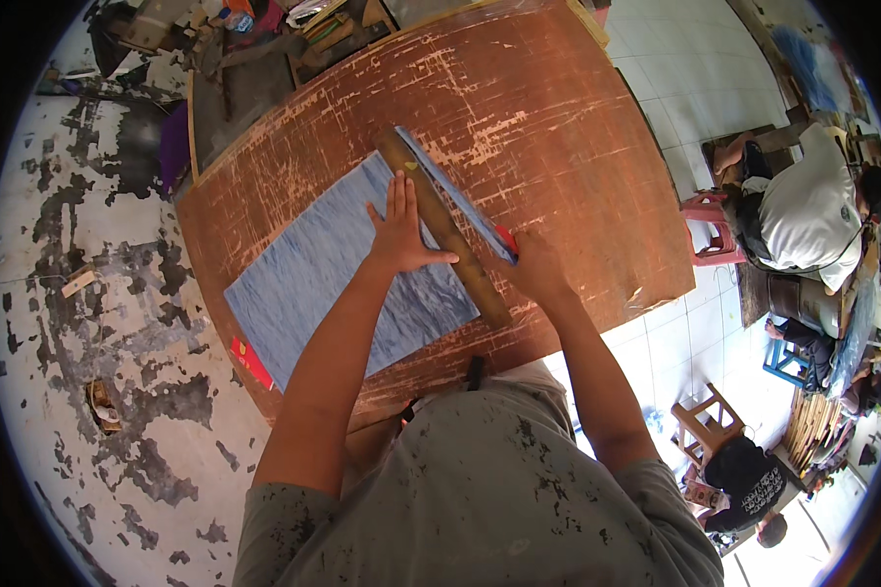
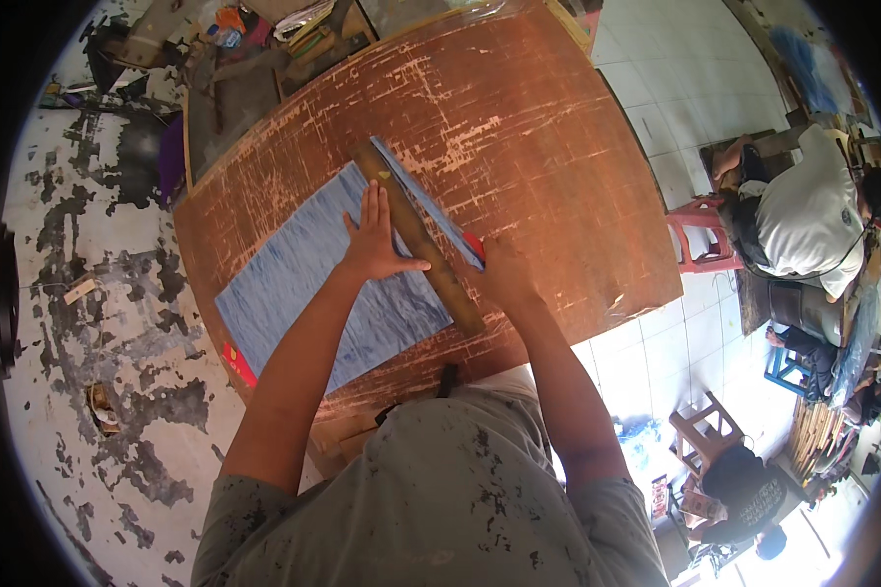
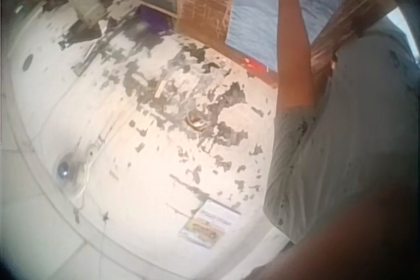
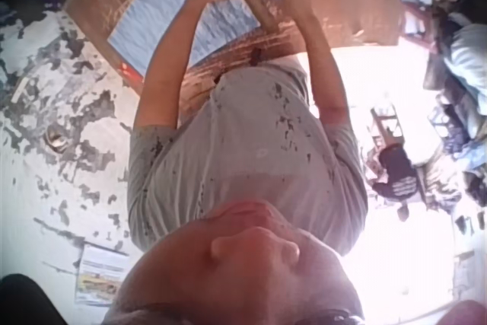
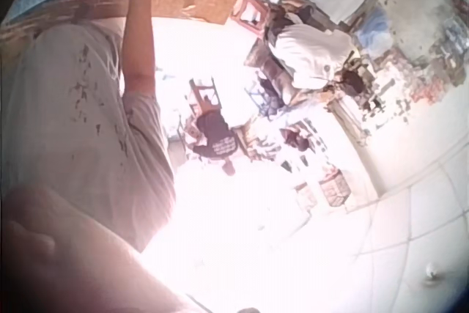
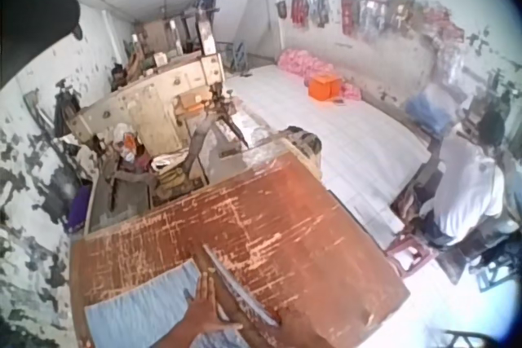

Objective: The person aligns a wooden ruler on a patterned sheet and trims the edges using a utility knife, removing the cut strips and smoothing the sheet on the table.

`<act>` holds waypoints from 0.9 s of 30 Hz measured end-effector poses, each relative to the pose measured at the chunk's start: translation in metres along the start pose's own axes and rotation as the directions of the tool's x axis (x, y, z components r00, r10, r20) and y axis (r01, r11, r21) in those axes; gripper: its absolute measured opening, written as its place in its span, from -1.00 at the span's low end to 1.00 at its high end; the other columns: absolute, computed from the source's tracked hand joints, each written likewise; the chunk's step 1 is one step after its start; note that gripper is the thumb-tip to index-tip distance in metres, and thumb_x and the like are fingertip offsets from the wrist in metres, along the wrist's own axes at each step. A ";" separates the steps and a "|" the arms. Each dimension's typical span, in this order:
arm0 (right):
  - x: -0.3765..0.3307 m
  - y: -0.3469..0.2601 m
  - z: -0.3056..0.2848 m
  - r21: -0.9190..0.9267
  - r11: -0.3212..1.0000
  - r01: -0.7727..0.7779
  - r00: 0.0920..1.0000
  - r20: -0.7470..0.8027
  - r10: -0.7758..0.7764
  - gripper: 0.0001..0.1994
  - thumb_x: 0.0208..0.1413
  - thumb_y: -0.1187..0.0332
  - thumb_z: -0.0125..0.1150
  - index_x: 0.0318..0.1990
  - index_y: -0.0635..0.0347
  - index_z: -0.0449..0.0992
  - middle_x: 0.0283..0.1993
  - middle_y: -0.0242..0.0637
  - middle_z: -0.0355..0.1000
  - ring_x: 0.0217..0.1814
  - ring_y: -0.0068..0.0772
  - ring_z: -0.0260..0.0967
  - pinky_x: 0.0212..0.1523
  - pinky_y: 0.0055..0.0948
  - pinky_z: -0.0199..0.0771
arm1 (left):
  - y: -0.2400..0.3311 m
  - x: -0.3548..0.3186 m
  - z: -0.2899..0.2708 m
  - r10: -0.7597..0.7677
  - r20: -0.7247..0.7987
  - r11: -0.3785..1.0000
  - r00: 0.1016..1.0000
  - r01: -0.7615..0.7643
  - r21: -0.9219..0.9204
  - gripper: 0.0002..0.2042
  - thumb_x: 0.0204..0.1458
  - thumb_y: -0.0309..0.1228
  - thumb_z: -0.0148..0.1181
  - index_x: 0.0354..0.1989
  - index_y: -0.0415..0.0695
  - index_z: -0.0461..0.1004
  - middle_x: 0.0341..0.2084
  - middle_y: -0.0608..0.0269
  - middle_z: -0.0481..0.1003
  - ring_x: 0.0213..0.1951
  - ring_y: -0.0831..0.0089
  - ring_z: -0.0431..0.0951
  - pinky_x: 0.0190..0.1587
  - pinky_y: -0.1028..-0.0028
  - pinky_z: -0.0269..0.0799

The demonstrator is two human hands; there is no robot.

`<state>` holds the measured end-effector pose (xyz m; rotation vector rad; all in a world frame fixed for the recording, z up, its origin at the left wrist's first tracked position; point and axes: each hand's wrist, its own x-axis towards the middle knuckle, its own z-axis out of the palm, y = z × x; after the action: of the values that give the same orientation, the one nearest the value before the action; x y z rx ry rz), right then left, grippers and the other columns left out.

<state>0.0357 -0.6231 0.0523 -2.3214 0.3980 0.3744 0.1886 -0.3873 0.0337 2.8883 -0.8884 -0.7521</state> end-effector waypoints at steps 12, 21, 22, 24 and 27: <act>-0.057 0.110 -0.137 -0.111 0.994 -0.005 0.953 -0.302 -0.029 -0.63 0.03 0.28 0.46 -0.10 0.31 0.49 -0.17 0.04 0.46 -0.11 0.17 0.50 -0.12 0.01 0.47 | 0.006 -0.019 0.002 0.002 -0.114 0.998 0.994 -0.010 -0.068 0.55 -0.37 0.49 0.44 0.60 -0.28 -0.38 0.61 -0.05 -0.48 0.62 0.04 -0.45 0.45 -0.48 -0.40; -0.076 0.114 -0.035 -0.003 0.999 0.047 0.687 -0.726 -0.034 -0.62 0.14 0.37 0.37 0.10 0.19 0.47 -0.01 0.06 0.44 -0.06 0.27 0.50 -0.12 0.10 0.52 | 0.007 -0.139 0.088 -0.310 -0.523 0.903 0.794 0.075 -0.423 -0.11 0.16 -0.06 0.36 0.53 -0.29 0.07 0.53 -0.20 0.03 0.55 -0.11 0.00 0.47 -0.11 0.00; -0.082 0.120 -0.028 -0.003 0.999 0.051 0.690 -0.723 -0.038 -0.62 0.14 0.37 0.37 0.10 0.19 0.47 -0.01 0.06 0.44 -0.06 0.27 0.50 -0.12 0.10 0.52 | 0.010 -0.154 0.098 -0.371 -0.501 0.871 0.782 0.107 -0.479 -0.17 0.17 -0.10 0.35 0.50 -0.30 0.14 0.51 -0.21 0.08 0.53 -0.13 0.03 0.45 -0.07 0.03; -0.095 0.129 -0.012 0.078 0.997 0.023 0.830 -0.557 0.024 -0.72 0.19 0.37 0.32 0.02 0.19 0.48 -0.10 0.09 0.46 -0.07 0.32 0.49 -0.12 0.12 0.49 | 0.017 -0.185 0.114 -0.362 -0.503 0.896 0.785 0.144 -0.420 -0.19 0.19 -0.09 0.33 0.49 -0.30 0.17 0.52 -0.21 0.06 0.53 -0.14 0.02 0.46 -0.08 0.01; -0.119 0.126 0.003 0.132 0.991 0.035 0.945 -0.326 0.010 -0.78 0.25 0.30 0.26 -0.09 0.23 0.45 -0.15 0.13 0.48 -0.08 0.35 0.47 -0.11 0.15 0.45 | 0.025 -0.220 0.138 -0.406 -0.489 0.904 0.772 0.260 -0.339 -0.19 0.21 -0.04 0.28 0.50 -0.28 0.15 0.54 -0.21 0.01 0.55 -0.16 -0.04 0.49 -0.11 -0.07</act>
<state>-0.1222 -0.6859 0.0163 -2.2513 0.5517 -0.0478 -0.0461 -0.2749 0.0125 2.7952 -0.1869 0.0056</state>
